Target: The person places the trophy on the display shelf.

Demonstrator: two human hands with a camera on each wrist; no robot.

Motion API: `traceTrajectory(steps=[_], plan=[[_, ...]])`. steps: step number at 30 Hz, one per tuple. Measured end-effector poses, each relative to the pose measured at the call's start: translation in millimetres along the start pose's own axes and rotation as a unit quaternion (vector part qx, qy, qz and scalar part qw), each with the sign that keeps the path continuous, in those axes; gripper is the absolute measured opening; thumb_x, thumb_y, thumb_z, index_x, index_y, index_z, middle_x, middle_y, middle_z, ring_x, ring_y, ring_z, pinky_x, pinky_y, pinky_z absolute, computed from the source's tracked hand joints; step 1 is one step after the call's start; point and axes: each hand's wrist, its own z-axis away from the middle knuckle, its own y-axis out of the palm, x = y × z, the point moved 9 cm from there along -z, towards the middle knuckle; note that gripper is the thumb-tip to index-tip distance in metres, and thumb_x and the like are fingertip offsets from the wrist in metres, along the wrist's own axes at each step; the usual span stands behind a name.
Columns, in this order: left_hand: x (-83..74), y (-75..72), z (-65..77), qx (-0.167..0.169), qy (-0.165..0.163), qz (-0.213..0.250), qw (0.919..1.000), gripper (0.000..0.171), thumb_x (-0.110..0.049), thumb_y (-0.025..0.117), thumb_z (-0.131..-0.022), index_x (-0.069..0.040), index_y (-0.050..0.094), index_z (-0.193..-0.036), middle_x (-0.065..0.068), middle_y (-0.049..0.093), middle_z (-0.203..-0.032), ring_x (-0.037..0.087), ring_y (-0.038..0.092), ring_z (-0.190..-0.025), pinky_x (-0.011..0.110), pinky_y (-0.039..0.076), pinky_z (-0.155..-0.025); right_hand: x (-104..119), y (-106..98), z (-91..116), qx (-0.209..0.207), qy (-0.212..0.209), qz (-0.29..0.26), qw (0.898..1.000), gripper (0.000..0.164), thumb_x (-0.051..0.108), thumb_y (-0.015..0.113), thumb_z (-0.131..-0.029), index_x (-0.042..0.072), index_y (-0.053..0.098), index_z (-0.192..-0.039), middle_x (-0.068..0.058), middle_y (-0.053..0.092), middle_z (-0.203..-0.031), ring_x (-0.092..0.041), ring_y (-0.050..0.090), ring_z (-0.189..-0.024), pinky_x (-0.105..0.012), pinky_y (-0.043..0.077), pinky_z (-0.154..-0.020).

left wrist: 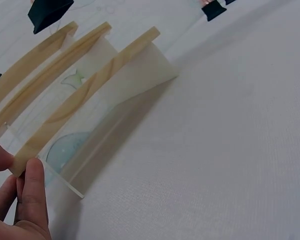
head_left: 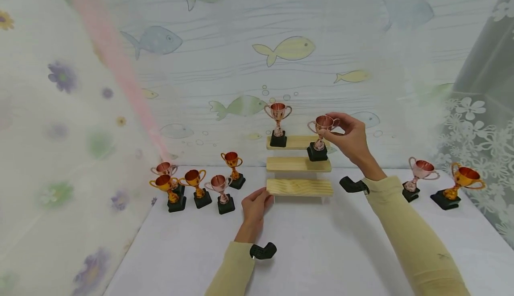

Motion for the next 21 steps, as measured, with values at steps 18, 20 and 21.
traceTrajectory(steps=[18,20,21], plan=[[-0.2,1.3,3.0,-0.005,0.001,-0.001,1.0000,0.031,-0.005,0.066,-0.096,0.007,0.066,-0.124,0.022,0.066,-0.121,0.016,0.070,-0.092,0.035,0.059,-0.094,-23,23,-27,-0.004,0.011,0.007,1.000,0.041,-0.002,0.077,-0.086,-0.008,0.065,-0.125,0.006,0.066,-0.102,-0.008,0.061,-0.089,-0.019,0.054,-0.075],[-0.4,0.5,2.3,-0.007,0.003,-0.001,1.0000,0.030,-0.004,0.066,-0.095,0.007,0.066,-0.124,0.023,0.066,-0.120,0.016,0.070,-0.091,0.035,0.060,-0.094,-16,27,-27,-0.003,0.015,0.013,1.000,0.040,-0.001,0.076,-0.087,-0.010,0.065,-0.125,0.003,0.066,-0.103,-0.009,0.061,-0.090,-0.021,0.052,-0.079],[-0.2,-0.1,2.0,-0.009,0.004,0.000,1.0000,0.030,-0.004,0.066,-0.095,0.008,0.067,-0.123,0.022,0.066,-0.120,0.016,0.071,-0.090,0.035,0.060,-0.093,-12,30,-27,-0.001,0.017,0.015,1.000,0.041,-0.001,0.076,-0.087,-0.011,0.064,-0.125,0.001,0.066,-0.104,-0.010,0.061,-0.090,-0.022,0.052,-0.081]])
